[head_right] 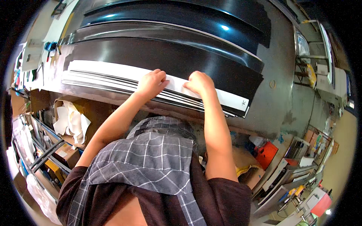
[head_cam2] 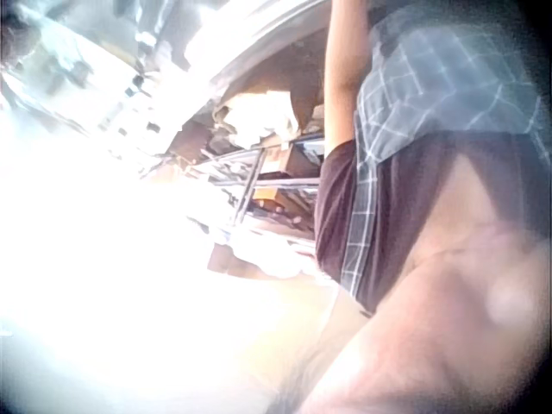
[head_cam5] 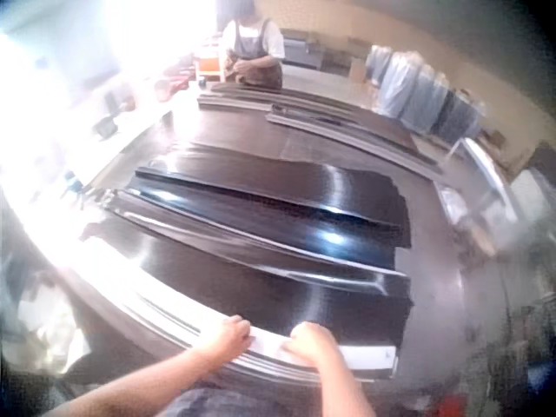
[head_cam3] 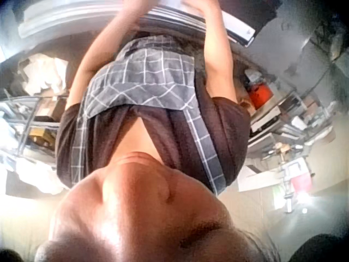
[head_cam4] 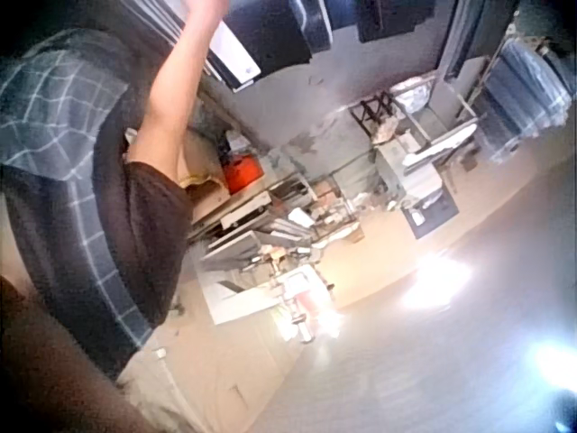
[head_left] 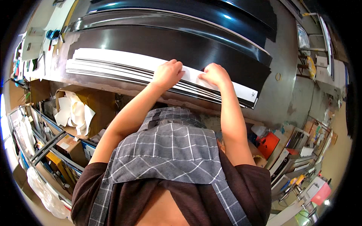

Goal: The person repeatedly picks up a dark, flexible sheet from a stack on a workbench and places it on top of a stack of white sheets. The person handles the sheets by hand, lifting and stacking them in a repetitive motion.

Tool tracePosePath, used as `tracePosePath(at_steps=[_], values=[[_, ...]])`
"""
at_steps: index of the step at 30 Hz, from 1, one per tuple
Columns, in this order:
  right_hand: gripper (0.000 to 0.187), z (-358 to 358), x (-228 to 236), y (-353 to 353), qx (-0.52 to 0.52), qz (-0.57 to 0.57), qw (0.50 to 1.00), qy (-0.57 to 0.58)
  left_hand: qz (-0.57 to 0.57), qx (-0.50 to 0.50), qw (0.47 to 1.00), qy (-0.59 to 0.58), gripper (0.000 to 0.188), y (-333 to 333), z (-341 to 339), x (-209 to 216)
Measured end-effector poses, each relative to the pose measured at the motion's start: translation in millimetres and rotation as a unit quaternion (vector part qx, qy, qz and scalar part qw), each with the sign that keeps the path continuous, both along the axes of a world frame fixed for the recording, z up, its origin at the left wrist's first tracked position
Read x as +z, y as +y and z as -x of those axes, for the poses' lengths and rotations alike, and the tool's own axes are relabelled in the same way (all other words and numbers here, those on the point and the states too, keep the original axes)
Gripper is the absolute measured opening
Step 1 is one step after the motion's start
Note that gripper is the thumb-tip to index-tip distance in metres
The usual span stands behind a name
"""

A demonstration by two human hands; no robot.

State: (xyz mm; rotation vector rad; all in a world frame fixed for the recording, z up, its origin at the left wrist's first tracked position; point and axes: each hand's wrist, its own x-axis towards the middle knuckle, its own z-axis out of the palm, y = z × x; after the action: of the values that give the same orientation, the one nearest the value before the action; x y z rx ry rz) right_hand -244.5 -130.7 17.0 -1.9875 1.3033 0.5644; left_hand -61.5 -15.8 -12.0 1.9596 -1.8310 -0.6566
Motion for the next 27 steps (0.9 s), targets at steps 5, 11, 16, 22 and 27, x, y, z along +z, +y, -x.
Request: tracePosePath(at_steps=[5,11,16,22,27], values=[[0.028,60.4,-5.0,-13.6,0.025,-0.08,0.987,-0.134,-0.065,0.008,0.998,-0.017,0.031,-9.6,15.8,8.2],[0.02,209.9,-2.7,-49.6,-0.08,-0.134,0.988,-0.017,-0.11,0.034,0.99,-0.081,0.047,-13.6,24.7,13.3],[0.02,244.1,-17.1,-45.8,-0.102,-0.082,0.99,-0.045,-0.096,0.038,0.991,-0.09,0.051,-14.6,26.2,12.2],[0.023,238.3,-19.8,-39.3,-0.103,-0.027,0.993,-0.049,-0.118,0.044,0.986,-0.11,0.051,-17.0,29.8,18.4],[0.031,230.0,-7.0,-28.8,-0.127,0.007,0.992,0.005,-0.129,0.048,0.983,-0.12,0.051,-18.7,30.5,18.3]])
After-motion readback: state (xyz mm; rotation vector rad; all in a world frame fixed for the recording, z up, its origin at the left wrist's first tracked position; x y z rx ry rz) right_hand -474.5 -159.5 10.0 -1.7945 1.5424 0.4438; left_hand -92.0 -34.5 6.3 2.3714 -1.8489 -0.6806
